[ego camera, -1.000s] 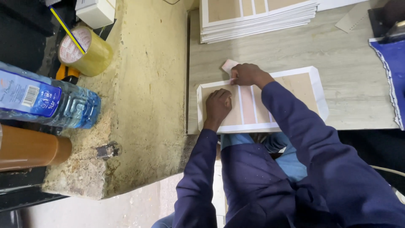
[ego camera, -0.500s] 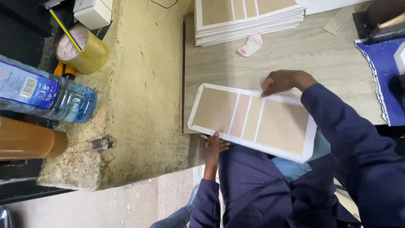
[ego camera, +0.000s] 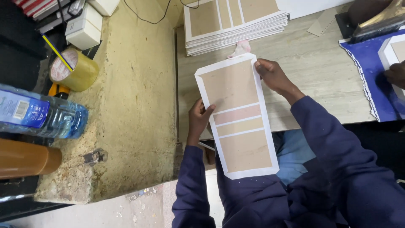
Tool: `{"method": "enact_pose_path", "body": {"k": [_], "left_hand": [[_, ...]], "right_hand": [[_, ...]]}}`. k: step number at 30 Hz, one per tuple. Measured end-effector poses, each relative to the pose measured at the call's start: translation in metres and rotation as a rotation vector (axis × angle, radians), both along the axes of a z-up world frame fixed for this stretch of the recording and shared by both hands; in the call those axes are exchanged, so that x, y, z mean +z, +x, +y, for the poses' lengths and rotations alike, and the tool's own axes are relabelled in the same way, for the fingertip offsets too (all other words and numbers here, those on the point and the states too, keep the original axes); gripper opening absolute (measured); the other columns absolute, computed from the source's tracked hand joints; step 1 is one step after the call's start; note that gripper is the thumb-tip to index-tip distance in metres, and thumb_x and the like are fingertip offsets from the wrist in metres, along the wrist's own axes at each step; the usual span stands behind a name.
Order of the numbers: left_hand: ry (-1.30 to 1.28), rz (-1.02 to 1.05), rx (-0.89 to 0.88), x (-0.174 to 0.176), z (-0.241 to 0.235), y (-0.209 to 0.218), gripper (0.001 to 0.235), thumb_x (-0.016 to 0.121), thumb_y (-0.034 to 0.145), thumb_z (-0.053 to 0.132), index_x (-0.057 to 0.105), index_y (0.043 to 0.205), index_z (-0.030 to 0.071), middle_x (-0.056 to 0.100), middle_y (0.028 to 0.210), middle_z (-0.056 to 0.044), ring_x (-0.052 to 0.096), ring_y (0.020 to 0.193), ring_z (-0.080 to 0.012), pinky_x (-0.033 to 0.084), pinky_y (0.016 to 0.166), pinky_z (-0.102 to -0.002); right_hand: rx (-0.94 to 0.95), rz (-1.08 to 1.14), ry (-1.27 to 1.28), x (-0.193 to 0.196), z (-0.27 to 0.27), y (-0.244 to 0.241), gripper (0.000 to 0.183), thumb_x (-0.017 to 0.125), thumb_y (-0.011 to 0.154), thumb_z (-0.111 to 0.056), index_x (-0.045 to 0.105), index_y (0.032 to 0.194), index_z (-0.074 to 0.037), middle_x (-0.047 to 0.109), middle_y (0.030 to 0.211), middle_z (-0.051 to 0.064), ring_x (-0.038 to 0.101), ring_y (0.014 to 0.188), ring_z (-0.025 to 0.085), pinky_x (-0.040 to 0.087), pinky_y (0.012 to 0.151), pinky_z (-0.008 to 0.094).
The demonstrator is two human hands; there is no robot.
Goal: Folding paper covers along pre-scored lines and using a hand tool to press the creases.
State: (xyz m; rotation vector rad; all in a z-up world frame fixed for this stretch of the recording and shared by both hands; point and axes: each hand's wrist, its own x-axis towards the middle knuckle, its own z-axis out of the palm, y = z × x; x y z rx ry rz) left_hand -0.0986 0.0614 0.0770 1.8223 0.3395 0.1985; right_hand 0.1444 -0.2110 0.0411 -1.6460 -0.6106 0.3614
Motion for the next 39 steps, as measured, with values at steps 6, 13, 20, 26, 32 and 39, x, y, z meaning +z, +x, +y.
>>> {"method": "enact_pose_path", "body": {"k": [6,13,20,26,32,39], "left_hand": [[-0.089,-0.34,0.16,0.0,0.007,0.052,0.051,0.055,0.117,0.047,0.067,0.146,0.007,0.074,0.118,-0.013,0.064,0.114,-0.0151,0.054,0.103,-0.042],[-0.157,-0.468,0.347,0.02,0.009,0.064,0.023,0.076,0.107,0.02,0.08,0.124,0.005,0.082,0.107,-0.012,0.071,0.104,-0.0129,0.058,0.1,-0.038],[-0.168,-0.392,0.397,-0.006,0.013,0.056,0.022,0.083,0.102,0.023,0.084,0.117,0.007,0.084,0.1,-0.011,0.072,0.1,-0.0117,0.059,0.096,-0.036],[-0.193,-0.401,0.416,-0.021,0.019,0.056,0.02,0.084,0.101,0.021,0.085,0.115,0.006,0.083,0.098,-0.01,0.07,0.097,-0.0101,0.06,0.093,-0.034],[-0.248,-0.435,0.413,-0.03,0.017,0.061,0.022,0.085,0.1,0.02,0.084,0.116,0.005,0.083,0.097,-0.011,0.07,0.096,-0.0109,0.06,0.093,-0.035],[-0.302,-0.38,0.337,-0.023,0.02,0.047,0.029,0.086,0.099,0.026,0.083,0.118,0.005,0.081,0.095,-0.01,0.071,0.09,-0.0116,0.062,0.085,-0.035]], "right_hand": [[-0.132,-0.012,0.161,0.046,0.004,-0.027,0.026,0.063,0.116,-0.017,0.076,0.136,-0.007,0.076,0.1,0.013,0.07,0.087,0.018,0.062,0.079,0.034],[-0.315,-0.001,0.289,0.07,0.01,-0.047,0.017,0.08,0.104,-0.011,0.081,0.121,-0.006,0.076,0.093,0.008,0.068,0.08,0.01,0.058,0.072,0.023],[-0.418,-0.199,0.215,0.054,0.017,-0.055,0.011,0.084,0.1,-0.01,0.084,0.111,-0.007,0.073,0.092,0.012,0.065,0.076,0.012,0.053,0.068,0.028],[-0.236,0.144,0.209,0.046,0.009,-0.044,0.021,0.068,0.108,-0.016,0.079,0.121,-0.004,0.075,0.097,0.008,0.067,0.083,0.011,0.058,0.074,0.025],[-0.138,0.424,0.231,0.048,0.004,-0.037,0.018,0.069,0.106,-0.017,0.078,0.115,-0.005,0.069,0.083,0.004,0.071,0.078,0.013,0.061,0.072,0.027],[-0.216,0.117,0.111,0.02,0.009,-0.028,0.009,0.067,0.102,-0.01,0.074,0.099,-0.005,0.063,0.072,0.003,0.062,0.071,0.009,0.052,0.069,0.024]]}}
